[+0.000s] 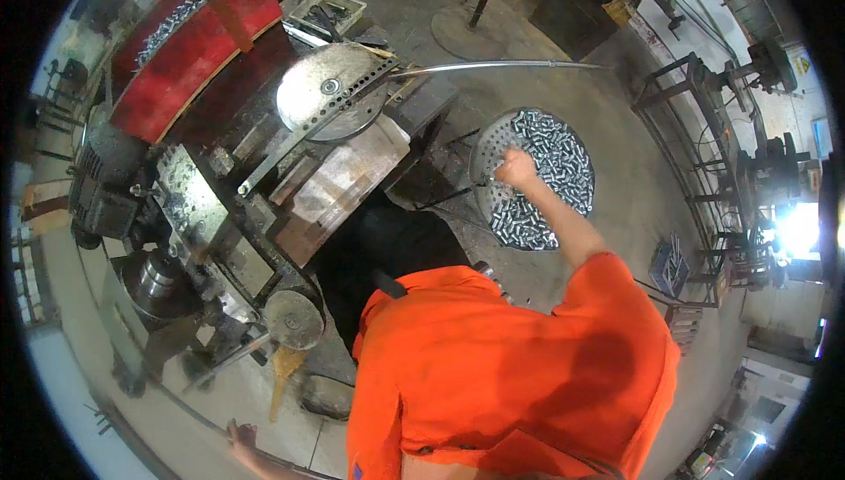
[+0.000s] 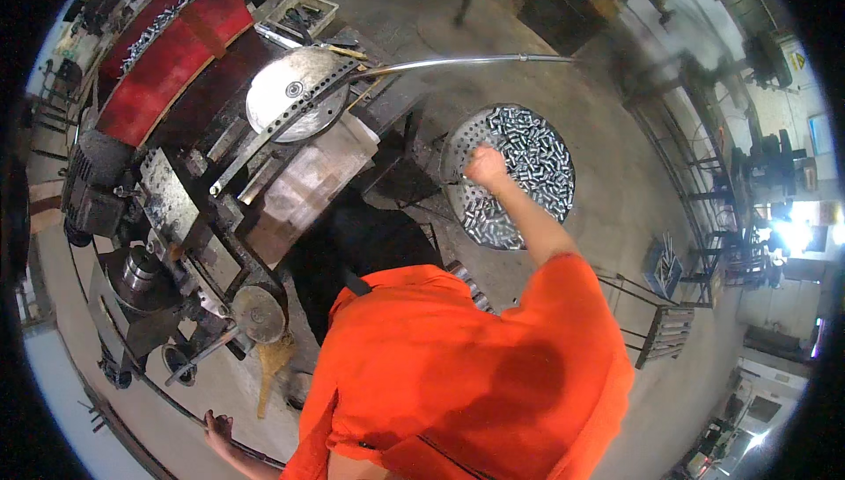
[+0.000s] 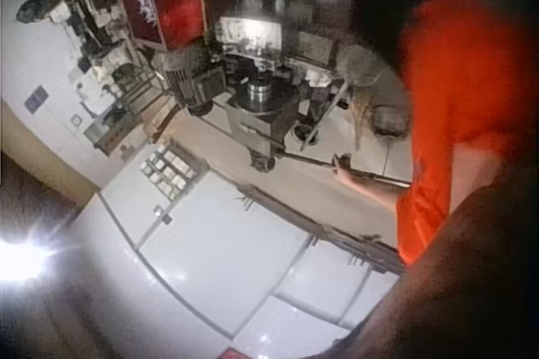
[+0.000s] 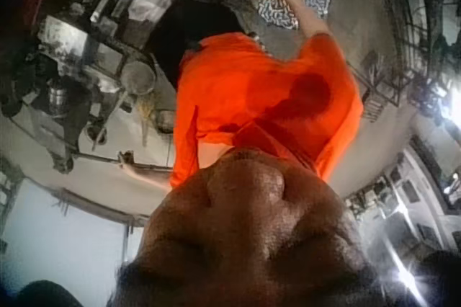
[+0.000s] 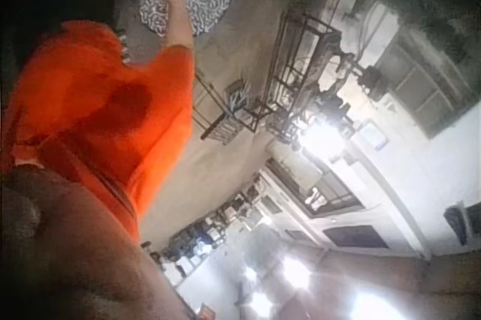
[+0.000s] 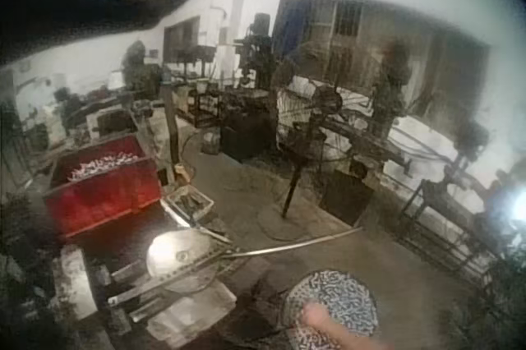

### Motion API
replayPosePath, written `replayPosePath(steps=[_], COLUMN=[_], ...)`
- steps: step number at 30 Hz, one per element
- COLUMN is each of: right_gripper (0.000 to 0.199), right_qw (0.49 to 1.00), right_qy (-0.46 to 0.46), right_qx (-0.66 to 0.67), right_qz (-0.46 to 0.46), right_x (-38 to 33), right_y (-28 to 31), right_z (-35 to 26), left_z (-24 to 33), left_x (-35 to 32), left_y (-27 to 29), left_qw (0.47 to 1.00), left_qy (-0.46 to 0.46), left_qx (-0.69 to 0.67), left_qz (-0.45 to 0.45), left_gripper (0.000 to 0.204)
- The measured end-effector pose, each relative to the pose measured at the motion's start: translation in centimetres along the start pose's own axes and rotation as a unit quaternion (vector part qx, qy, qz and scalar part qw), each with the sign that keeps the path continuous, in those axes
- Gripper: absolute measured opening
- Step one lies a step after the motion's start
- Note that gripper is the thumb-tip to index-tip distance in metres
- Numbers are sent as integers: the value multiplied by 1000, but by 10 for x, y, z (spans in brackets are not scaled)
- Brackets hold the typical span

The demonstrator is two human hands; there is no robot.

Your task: The person operates a metal forming machine, repeatedly inserting small metal pieces into the machine, pulling a lever to activate the forming cycle, and removing the finished parts. The person places the finished parts into a nearby container.

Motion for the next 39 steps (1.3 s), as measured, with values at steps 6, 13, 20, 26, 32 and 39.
replayPosePath(steps=[6,13,20,26,32,39], right_gripper=[36,35,30,29,26,27], right_qw=[998,994,993,982,959,851], right_qy=[-14,-90,23,127,216,387], right_qx=[-30,-43,-111,-141,-177,-261], right_qz=[-44,-44,-40,21,52,241], right_x=[109,119,104,140,149,88], right_y=[-66,-61,-61,-90,-117,-110], right_z=[80,45,42,79,73,61], left_z=[20,29,40,40,52,62], left_x=[-31,-39,-52,-47,-67,-67], left_y=[-16,-11,-22,-32,-27,-30], left_qw=[988,979,982,965,970,976], left_qy=[-37,-115,-93,-88,-101,-96], left_qx=[140,154,150,235,208,183], left_qz=[52,62,74,80,78,64], left_gripper=[40,31,28,34,31,31])
Point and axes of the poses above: each hand's wrist, its own x-axis towards the middle knuckle, its own y-axis out of the back of the hand, z = x × y, the point moved 6 cm from there along x, towards the middle knuckle, and after that the axes turned 11 degrees about -y, right-handed, at the moved point
